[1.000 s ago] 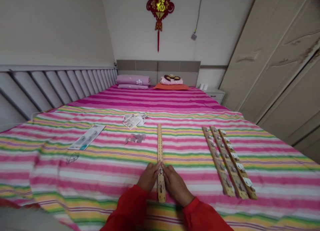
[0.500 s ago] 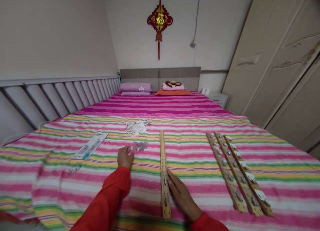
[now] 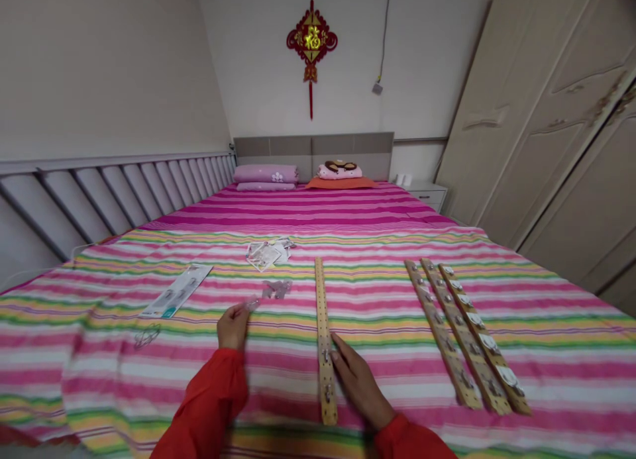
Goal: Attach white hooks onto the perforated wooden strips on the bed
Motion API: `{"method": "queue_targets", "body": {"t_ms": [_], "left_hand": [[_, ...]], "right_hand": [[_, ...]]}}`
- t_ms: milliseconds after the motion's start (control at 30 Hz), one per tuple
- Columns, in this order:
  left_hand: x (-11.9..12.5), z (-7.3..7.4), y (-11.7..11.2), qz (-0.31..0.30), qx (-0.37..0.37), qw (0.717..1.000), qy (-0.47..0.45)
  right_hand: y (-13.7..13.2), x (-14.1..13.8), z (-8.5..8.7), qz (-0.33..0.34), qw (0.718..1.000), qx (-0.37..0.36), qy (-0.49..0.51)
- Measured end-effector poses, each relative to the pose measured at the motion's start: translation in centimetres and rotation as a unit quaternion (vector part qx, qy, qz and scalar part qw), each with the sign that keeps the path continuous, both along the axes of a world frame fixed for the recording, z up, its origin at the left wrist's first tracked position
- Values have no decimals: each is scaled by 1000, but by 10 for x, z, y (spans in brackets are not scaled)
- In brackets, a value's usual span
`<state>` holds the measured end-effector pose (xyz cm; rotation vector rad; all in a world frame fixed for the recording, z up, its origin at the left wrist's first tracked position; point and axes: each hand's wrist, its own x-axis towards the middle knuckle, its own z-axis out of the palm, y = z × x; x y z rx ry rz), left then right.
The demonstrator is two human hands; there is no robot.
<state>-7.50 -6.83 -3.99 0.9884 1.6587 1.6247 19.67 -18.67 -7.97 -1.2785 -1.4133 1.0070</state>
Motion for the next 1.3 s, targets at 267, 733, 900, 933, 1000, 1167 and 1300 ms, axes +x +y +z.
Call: {"method": "queue_targets", "body": {"t_ms": [267, 733, 900, 933, 1000, 1167, 1300], "left_hand": [[58, 39, -76, -169, -73, 927, -328], [116, 27, -126, -278, -26, 916, -288], [118, 25, -126, -295, -48, 916, -268], [119, 24, -126, -296, -54, 916, -266], [121, 22, -128, -301, -66, 915, -259], [124, 26, -125, -331, -80, 915, -217], [121, 38, -103, -346, -34, 930, -115]], "right_hand": [[6, -1, 0, -61, 987, -22, 146], [-28, -19, 77, -48, 955, -4, 293], [-36, -14, 90, -63, 973, 31, 218], [-36, -14, 89, -66, 976, 37, 202], [-34, -13, 86, -72, 978, 38, 191], [-20, -14, 72, -62, 971, 2, 232], [-1, -13, 71, -53, 971, -2, 234]]}}
